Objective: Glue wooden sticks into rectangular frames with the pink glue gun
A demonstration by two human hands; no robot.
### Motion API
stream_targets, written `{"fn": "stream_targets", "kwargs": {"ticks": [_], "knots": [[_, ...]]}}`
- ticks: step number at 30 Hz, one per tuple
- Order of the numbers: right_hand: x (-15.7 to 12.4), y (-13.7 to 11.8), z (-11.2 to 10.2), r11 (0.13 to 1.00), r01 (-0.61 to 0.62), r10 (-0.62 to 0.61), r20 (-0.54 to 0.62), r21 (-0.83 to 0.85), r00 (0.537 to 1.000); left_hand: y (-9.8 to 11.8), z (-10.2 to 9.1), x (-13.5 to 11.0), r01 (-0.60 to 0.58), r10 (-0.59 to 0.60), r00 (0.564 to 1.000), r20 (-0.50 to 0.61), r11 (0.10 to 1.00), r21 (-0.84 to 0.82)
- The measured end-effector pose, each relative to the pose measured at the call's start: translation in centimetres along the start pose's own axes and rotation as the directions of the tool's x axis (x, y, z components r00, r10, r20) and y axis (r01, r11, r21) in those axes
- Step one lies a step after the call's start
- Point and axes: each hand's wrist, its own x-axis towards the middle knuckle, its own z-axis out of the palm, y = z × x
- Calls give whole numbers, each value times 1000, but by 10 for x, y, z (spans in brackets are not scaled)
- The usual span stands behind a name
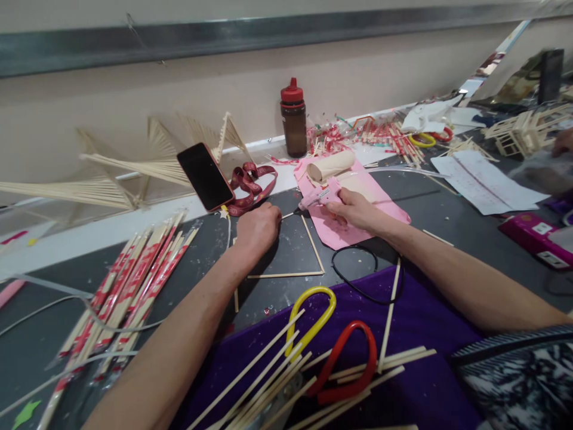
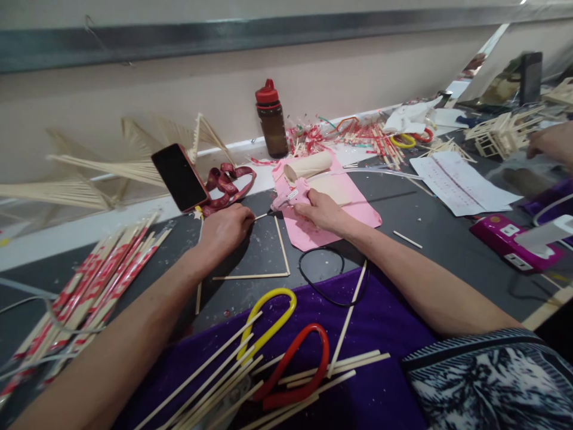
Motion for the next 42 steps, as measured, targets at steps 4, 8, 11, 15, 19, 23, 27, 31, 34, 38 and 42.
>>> {"fn": "stream_targets", "kwargs": {"ticks": [4, 8, 11, 15, 19, 23, 27, 31, 34, 38, 42], "knots": [[0, 0, 0, 1000, -9, 9, -11, -17, 1000, 0, -1, 0, -9, 9, 1000, -3, 1000, -2], [2, 3, 0, 999, 2, -3, -18, -44, 1000, 0, 0, -1, -13, 13, 1000, -9, 1000, -8], [2, 6, 1, 996, 23, -25, -27, -85, 999, 0, 1, -1, -8, 8, 1000, -1, 1000, -8], [2, 6, 1, 992, 36, -40, -33, -125, 999, 0, 1, -1, 0, 0, 1000, 6, 1000, -11], [1, 6, 1, 989, 33, -38, -32, -146, 999, 0, 1, -1, -7, 7, 1000, -5, 1000, -25], [2, 7, 1, 980, 69, -77, -38, -187, 996, -1, 2, -1, -9, 8, 1000, -5, 999, -32], [2, 7, 1, 972, 74, -87, -50, -223, 995, 0, 1, -1, -9, 9, 1000, -5, 1000, -23], [1, 4, 1, 955, 84, -105, -57, -283, 993, 0, 1, 0, -7, 8, 1000, 8, 999, -34], [1, 2, 0, 940, 97, -122, -56, -328, 991, -1, 2, 0, -7, 7, 1000, 5, 999, -45], [-2, -1, 0, 936, 107, -136, -63, -336, 989, -2, 2, 0, -14, 13, 1000, -3, 999, -41], [-5, -6, -1, 941, 99, -124, -57, -322, 991, -1, 1, 0, -16, 16, 1000, 5, 999, -39]]}}
